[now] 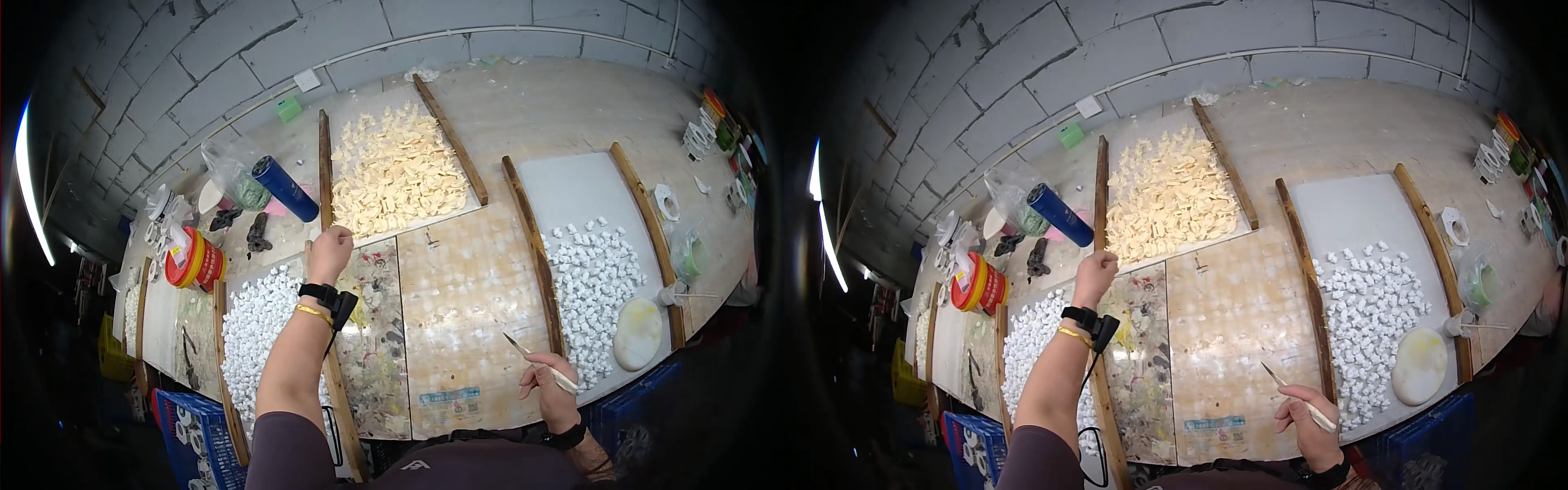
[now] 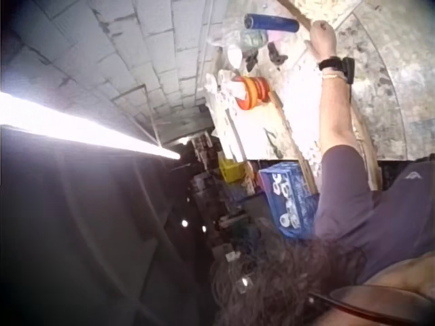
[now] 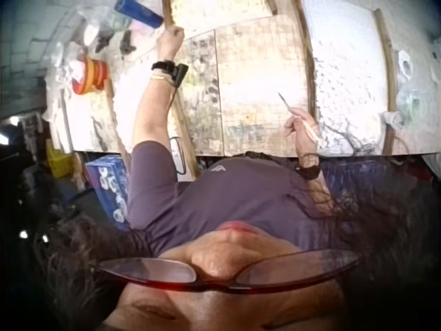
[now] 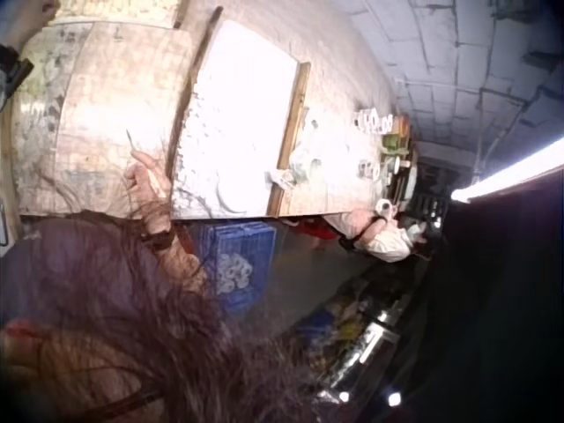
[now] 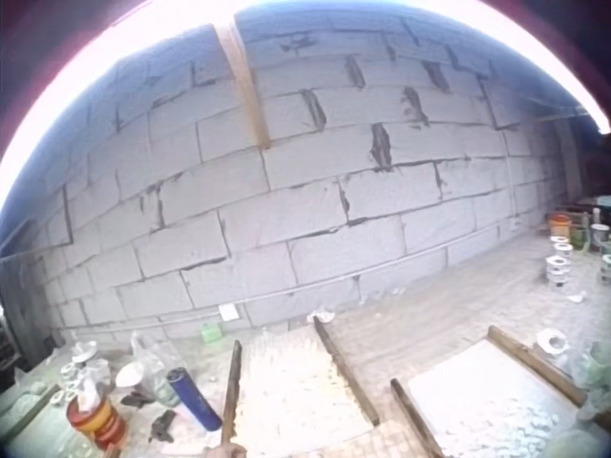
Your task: Manually trimming flash or excess material from small white molded components using a small knife.
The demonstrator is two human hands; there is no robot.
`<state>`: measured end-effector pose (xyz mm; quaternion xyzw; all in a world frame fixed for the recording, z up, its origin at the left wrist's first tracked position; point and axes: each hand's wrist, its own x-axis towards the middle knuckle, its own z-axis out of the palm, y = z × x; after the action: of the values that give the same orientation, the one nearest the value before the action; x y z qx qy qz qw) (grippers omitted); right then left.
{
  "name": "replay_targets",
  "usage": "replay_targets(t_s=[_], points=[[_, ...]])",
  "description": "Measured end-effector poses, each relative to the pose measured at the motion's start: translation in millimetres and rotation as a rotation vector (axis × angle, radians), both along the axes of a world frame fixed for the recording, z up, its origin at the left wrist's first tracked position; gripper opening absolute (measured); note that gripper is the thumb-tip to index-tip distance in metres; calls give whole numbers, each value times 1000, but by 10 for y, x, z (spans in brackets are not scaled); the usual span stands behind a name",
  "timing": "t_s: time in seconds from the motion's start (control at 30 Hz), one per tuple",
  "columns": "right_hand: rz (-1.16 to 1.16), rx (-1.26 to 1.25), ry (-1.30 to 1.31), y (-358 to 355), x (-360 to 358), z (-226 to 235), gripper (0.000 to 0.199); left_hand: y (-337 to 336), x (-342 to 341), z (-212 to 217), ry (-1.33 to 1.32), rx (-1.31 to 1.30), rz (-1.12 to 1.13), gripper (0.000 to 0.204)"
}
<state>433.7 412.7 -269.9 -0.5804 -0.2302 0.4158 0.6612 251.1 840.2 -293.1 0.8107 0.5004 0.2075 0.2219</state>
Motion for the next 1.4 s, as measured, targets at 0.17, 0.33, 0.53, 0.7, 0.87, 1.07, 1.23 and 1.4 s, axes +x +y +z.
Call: replay_targets(t_s=[0.17, 0.33, 0.53, 0.7, 0.87, 1.07, 1.23, 1.4], points=[[-24, -158, -90, 293, -51, 48, 21, 330, 374, -585, 198, 267, -37, 22], [27, -219, -204, 444, -36, 110, 12, 476, 449, -832, 268, 241, 22, 16], [201, -206, -257, 492, 118, 98, 14, 464, 497, -834, 172, 270, 60, 13], [410, -238, -213, 617, 264, 207, 24, 385, 518, -770, 220, 252, 120, 14], [492, -174, -35, 537, 364, 135, 25, 420, 489, -768, 136, 280, 137, 13], [353, -151, 148, 464, 300, 47, 14, 471, 393, -672, 44, 207, 130, 17], [262, -163, 236, 457, 224, 9, 10, 457, 392, -795, 99, 266, 27, 26], [232, -205, 154, 400, 220, -52, 12, 365, 513, -694, 221, 204, 54, 31]])
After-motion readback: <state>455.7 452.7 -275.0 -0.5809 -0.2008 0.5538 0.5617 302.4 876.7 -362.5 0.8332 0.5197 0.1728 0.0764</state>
